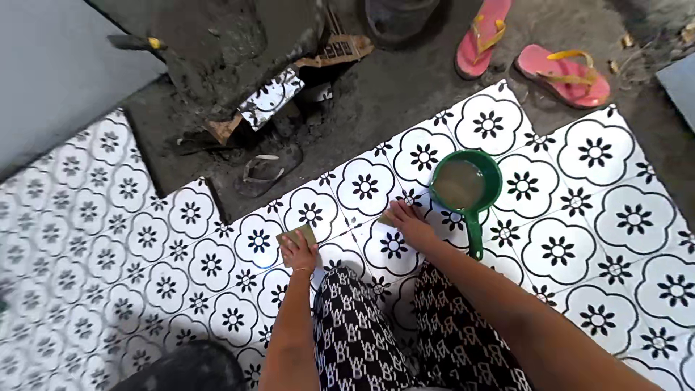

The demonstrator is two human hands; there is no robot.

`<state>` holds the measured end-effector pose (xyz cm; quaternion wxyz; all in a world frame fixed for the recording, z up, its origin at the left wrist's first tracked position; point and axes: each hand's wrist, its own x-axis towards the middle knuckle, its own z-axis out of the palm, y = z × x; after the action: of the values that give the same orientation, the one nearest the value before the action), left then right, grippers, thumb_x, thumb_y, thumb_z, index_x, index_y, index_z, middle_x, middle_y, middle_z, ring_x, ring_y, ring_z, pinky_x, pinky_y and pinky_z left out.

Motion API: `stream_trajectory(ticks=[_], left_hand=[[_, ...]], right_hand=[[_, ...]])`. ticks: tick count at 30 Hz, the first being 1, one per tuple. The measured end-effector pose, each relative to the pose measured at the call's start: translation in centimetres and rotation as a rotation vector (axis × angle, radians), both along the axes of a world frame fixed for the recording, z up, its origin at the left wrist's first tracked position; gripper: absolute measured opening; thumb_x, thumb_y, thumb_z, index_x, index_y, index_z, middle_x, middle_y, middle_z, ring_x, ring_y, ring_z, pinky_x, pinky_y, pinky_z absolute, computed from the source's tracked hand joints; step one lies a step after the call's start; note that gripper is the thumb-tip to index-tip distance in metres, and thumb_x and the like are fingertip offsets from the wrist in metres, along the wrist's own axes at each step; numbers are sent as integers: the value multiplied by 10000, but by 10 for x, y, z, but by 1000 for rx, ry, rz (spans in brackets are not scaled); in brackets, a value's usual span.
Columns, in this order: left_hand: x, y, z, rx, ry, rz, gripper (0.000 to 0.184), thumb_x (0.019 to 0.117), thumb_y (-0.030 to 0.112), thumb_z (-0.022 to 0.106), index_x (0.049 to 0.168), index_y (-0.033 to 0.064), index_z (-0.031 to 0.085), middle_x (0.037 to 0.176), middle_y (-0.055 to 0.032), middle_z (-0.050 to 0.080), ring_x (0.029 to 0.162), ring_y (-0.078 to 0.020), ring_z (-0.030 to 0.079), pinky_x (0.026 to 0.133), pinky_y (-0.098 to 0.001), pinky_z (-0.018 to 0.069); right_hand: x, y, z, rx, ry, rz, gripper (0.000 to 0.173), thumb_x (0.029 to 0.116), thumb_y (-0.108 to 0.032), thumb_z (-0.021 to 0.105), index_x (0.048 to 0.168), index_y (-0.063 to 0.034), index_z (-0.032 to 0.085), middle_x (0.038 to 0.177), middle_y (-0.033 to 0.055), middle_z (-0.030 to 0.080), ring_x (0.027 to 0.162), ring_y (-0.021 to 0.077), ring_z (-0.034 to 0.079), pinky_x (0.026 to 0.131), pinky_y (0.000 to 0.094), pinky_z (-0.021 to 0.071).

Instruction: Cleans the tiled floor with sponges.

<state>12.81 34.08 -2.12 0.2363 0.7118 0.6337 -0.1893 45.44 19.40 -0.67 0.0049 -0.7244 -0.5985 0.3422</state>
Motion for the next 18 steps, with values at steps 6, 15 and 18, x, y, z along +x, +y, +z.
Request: stream_trajectory(ticks=[6, 15, 18], left_hand=[[9, 24, 34, -235, 171, -100, 1021, 955, 563, 629, 1646, 82, 51, 1641, -381, -12, 1504, -597, 73, 1216, -666, 135], [-25, -75, 20, 24, 26, -82, 657, 1048, 390, 510, 1636, 246, 255, 1682, -275, 104, 1533, -517, 126, 1173, -716, 172], [-43, -96, -5, 175, -68, -15, 688, 1040, 491, 476, 1637, 231, 254, 1676, -293, 98, 1536, -522, 99, 1198, -693, 130]], right_hand=[[-7, -5, -11, 21, 87, -104, 721, 979, 70, 515, 1618, -214, 341, 1733, 66, 130, 1590, 394, 53, 1212, 686, 154], [8, 12, -15, 17, 60, -31, 699, 998, -60, 620, 1619, -214, 339, 1729, 126, 115, 1577, 452, 34, 1159, 758, 154], [13, 13, -19, -6, 48, 35, 703, 994, -100, 647, 1619, -190, 338, 1722, 166, 113, 1564, 485, 66, 1141, 772, 189]])
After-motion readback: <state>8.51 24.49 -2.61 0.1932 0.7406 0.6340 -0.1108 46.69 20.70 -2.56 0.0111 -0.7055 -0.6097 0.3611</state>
